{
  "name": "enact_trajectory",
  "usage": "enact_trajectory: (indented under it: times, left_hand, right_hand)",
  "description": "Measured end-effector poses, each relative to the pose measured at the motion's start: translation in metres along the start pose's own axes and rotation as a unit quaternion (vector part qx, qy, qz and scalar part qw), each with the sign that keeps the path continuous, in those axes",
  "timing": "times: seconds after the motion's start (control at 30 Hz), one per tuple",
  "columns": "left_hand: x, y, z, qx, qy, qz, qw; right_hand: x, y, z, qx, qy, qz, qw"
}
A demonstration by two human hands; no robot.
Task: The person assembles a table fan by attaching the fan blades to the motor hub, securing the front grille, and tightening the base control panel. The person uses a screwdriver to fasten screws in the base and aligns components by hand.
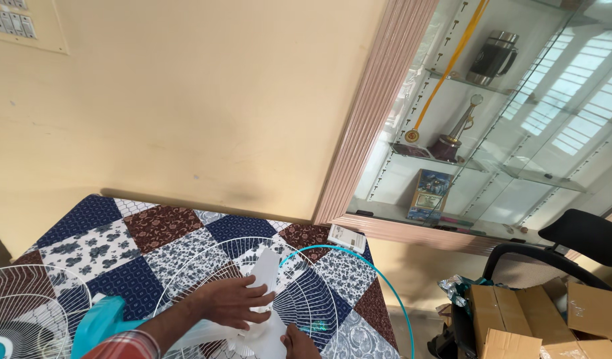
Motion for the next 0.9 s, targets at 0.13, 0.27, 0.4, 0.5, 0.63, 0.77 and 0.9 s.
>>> enact_trajectory:
  times: [0.13, 0.27, 0.4, 0.5, 0.63, 0.77, 0.9]
  left_hand:
    - [0.018, -0.002, 0.004, -0.029, 0.031, 0.109, 0.993]
    - [0.033, -0.001, -0.002, -0.067, 0.065, 0.144, 0.985]
    - [0.045, -0.001, -0.011, -0.114, 0.091, 0.155, 0.977]
    - [0.055, -0.006, -0.019, -0.169, 0.090, 0.092, 0.977]
    - [0.065, -0.011, -0.021, -0.227, 0.135, 0.054, 0.963]
    - [0.069, -0.017, -0.023, -0.297, 0.184, 0.103, 0.931]
    - [0.073, -0.020, -0.034, -0.411, 0.153, 0.051, 0.897]
  right_hand:
    - [-0.004, -0.004, 0.006, -0.019, 0.022, 0.011, 1.000]
    - [-0.005, -0.001, 0.005, -0.013, 0.028, 0.012, 0.999]
    - [-0.003, -0.001, 0.005, -0.017, 0.014, 0.018, 1.000]
    - [-0.004, -0.001, 0.003, 0.008, 0.008, 0.026, 1.000]
    - [-0.002, -0.001, 0.002, 0.028, 0.008, 0.018, 0.999]
    - [-0.004, -0.002, 0.002, 0.029, 0.032, 0.011, 0.999]
    - [-0.004, -0.006, 0.005, 0.035, 0.021, 0.009, 0.999]
Point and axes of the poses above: each hand's wrist, its own y-axis away from the middle knuckle, its own x-axis out of the palm, z = x × y, the point moved 1 cm from there along -y, towards the middle knuckle, and after that the axes turned 4 degrees about x, right-handed, at the moved point
